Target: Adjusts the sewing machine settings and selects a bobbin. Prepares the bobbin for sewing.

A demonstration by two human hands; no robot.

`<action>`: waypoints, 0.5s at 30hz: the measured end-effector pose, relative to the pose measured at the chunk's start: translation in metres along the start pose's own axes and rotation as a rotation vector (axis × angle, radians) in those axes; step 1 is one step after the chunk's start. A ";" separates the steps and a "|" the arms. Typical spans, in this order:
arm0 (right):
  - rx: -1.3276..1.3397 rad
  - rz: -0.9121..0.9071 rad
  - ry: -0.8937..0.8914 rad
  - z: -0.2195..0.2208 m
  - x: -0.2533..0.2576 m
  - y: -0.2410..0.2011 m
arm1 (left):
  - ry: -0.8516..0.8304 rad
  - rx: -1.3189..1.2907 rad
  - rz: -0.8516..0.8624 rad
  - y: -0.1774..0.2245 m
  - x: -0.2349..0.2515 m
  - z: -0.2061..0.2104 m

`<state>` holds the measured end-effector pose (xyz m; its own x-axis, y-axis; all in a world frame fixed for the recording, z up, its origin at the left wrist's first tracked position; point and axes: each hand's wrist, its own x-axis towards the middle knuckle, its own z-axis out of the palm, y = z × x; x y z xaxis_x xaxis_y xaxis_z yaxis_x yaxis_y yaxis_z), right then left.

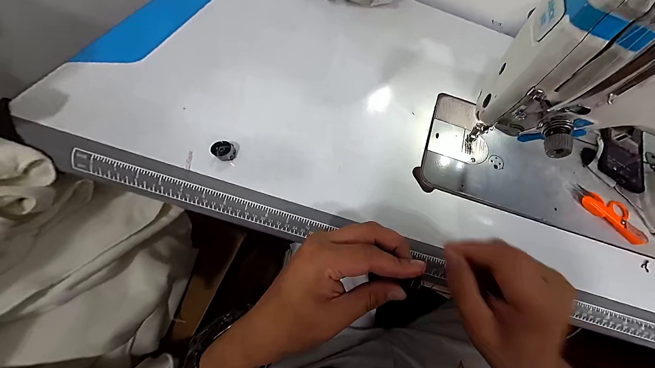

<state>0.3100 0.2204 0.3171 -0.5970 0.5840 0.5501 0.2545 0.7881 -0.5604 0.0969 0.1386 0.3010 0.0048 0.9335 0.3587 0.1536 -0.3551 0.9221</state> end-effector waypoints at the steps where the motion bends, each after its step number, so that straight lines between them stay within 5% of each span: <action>1: 0.030 0.004 -0.021 0.010 -0.003 0.004 | 0.005 0.000 0.004 0.000 0.001 0.000; 6: 0.053 -0.021 -0.018 -0.002 -0.003 -0.015 | -0.007 0.002 0.005 -0.002 0.001 -0.006; 10: 0.086 -0.044 -0.071 0.031 -0.015 -0.004 | 0.000 0.014 0.028 -0.002 0.004 -0.008; 13: 0.130 -0.095 -0.045 0.004 -0.011 -0.028 | 0.011 0.038 0.018 -0.004 0.003 -0.010; 15: 0.089 -0.036 0.059 -0.009 0.003 -0.007 | 0.007 0.008 0.026 -0.005 -0.003 -0.007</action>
<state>0.3134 0.2188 0.3286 -0.5577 0.5683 0.6050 0.1636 0.7898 -0.5911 0.0894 0.1372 0.2961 0.0016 0.9235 0.3835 0.1614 -0.3788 0.9113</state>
